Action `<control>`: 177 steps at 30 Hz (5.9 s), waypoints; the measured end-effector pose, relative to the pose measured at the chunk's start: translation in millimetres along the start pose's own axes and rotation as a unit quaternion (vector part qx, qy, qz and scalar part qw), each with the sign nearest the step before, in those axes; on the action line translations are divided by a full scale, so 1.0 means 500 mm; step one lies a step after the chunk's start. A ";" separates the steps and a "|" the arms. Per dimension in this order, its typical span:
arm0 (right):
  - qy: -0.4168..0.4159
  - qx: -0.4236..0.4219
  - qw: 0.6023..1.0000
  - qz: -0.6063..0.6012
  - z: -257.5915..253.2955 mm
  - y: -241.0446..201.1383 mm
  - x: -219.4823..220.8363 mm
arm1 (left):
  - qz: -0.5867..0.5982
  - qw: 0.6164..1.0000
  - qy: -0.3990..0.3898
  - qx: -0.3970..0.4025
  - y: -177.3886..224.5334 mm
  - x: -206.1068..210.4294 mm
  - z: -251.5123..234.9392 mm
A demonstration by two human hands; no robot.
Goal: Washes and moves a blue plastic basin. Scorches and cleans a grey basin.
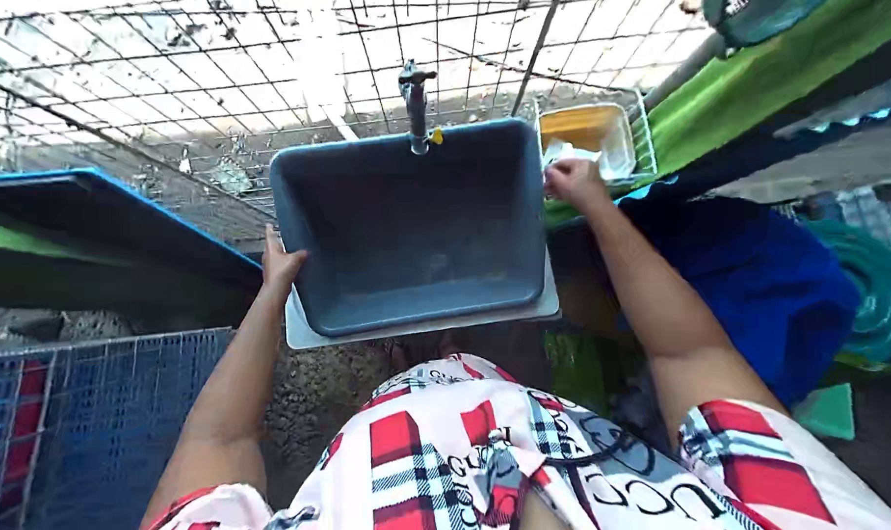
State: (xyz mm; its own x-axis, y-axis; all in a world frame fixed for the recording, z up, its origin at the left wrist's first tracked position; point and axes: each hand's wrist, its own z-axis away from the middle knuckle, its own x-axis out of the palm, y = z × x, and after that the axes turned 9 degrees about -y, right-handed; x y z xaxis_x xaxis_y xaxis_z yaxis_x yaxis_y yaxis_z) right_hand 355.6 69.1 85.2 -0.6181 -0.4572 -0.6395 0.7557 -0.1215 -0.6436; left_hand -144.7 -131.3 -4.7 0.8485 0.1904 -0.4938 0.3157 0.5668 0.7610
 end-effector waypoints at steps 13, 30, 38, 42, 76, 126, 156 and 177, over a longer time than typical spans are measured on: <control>-0.118 0.035 0.924 0.361 -0.330 0.092 -0.094 | -0.280 0.809 -0.138 0.498 0.614 0.177 -0.095; -0.018 -0.151 0.982 -0.110 -0.060 -0.077 0.136 | -0.048 0.937 -0.076 0.336 0.621 0.261 -0.067; 0.215 -0.044 0.972 0.086 -0.197 -0.014 0.477 | -0.007 0.930 -0.127 0.344 0.615 0.245 -0.068; 0.218 -0.053 0.968 0.111 -0.205 -0.067 0.634 | -0.022 0.933 -0.162 0.321 0.620 0.232 -0.069; 0.078 -0.291 0.953 0.020 -0.177 -0.153 0.785 | -0.032 0.985 0.023 0.168 0.024 0.005 -0.163; 0.016 -0.339 0.940 0.030 -0.154 -0.234 0.890 | -0.048 0.991 0.019 0.122 0.052 0.017 -0.145; 0.099 -0.057 0.990 0.086 -0.102 -0.082 0.748 | -0.008 0.989 0.006 0.149 0.024 0.021 -0.156; -0.036 0.334 0.908 0.250 -0.008 0.088 0.474 | -0.035 0.990 0.011 0.136 0.041 0.016 -0.138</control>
State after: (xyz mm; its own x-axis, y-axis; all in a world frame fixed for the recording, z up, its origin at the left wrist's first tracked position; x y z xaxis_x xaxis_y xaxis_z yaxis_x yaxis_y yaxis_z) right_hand 241.3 -41.0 -96.4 -0.1649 -0.6558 -0.7367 0.9154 -0.3799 0.1333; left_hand -160.8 -62.7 -22.1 0.8118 0.1783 -0.5561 0.4781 0.3438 0.8082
